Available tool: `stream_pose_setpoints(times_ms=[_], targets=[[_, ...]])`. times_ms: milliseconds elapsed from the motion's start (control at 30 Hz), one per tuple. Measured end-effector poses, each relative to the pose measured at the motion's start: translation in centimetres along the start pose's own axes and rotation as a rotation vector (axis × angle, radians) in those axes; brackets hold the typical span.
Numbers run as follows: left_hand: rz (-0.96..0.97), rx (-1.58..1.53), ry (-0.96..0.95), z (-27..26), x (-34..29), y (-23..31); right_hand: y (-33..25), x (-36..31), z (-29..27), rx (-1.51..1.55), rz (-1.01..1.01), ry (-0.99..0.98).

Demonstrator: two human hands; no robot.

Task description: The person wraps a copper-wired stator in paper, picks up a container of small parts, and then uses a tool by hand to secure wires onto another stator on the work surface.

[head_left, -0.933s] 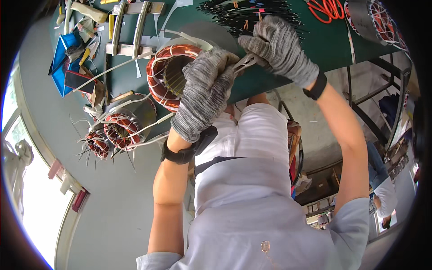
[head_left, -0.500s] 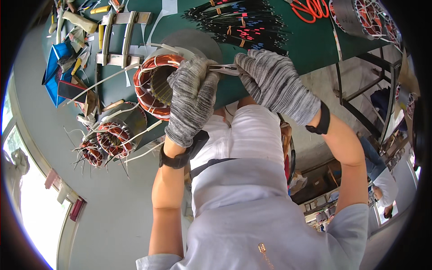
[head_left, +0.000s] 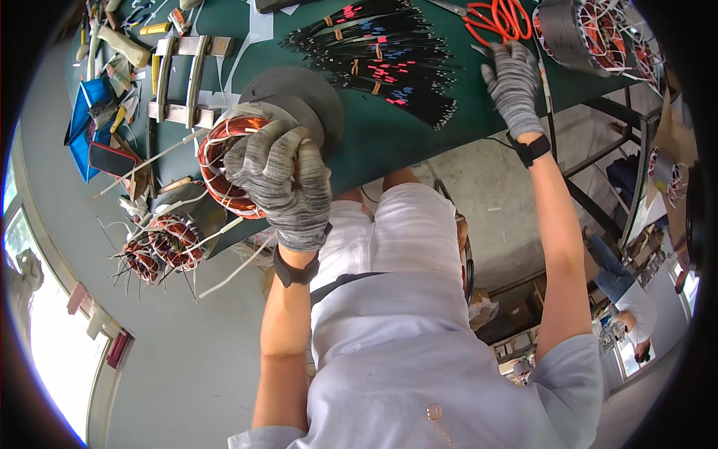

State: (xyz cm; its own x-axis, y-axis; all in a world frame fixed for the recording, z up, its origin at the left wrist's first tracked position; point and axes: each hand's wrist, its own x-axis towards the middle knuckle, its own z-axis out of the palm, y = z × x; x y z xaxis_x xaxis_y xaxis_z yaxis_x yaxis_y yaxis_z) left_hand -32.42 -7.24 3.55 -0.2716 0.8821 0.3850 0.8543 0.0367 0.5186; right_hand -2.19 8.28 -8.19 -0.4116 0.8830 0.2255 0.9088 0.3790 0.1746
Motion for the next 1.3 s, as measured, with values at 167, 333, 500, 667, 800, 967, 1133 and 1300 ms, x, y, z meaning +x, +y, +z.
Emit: stream_pose_setpoints(times_ms=[167, 333, 500, 667, 800, 967, 1133, 1300], targets=[[0.049, 0.216, -0.122, -1.0, 2.0, 2.2, -7.3, 1.5, -1.4, 0.405, -0.209, -0.442], [-0.133, -0.376, 0.026, -0.6, -3.6, 7.9, -8.8, 2.5, -1.8, 0.401, -0.224, -0.471], [-0.770, -0.836, -0.770, 7.9, -1.2, 6.4, -8.3, 3.0, -1.8, 0.528, -0.233, -0.497], [-1.280, -2.010, -0.294, 16.4, -1.5, 1.8, -7.4, 3.1, -3.4, 0.703, -0.200, -0.414], [-1.549, -1.884, -0.131, 16.8, -0.7, 1.8, -3.6, 0.7, -6.5, 0.695, -0.118, -0.526], [-1.303, -1.795, -0.305, 13.9, -1.5, 3.7, -2.7, -4.3, -11.5, 1.069, 0.076, -0.822], [-0.201, -0.696, -0.447, 6.1, -4.4, 6.2, -7.9, -5.6, -15.6, 0.969, 0.109, -0.267], [-0.205, -0.628, -0.659, -2.4, -6.0, 6.3, -10.4, -8.9, -17.4, 1.113, -0.170, -0.423]])
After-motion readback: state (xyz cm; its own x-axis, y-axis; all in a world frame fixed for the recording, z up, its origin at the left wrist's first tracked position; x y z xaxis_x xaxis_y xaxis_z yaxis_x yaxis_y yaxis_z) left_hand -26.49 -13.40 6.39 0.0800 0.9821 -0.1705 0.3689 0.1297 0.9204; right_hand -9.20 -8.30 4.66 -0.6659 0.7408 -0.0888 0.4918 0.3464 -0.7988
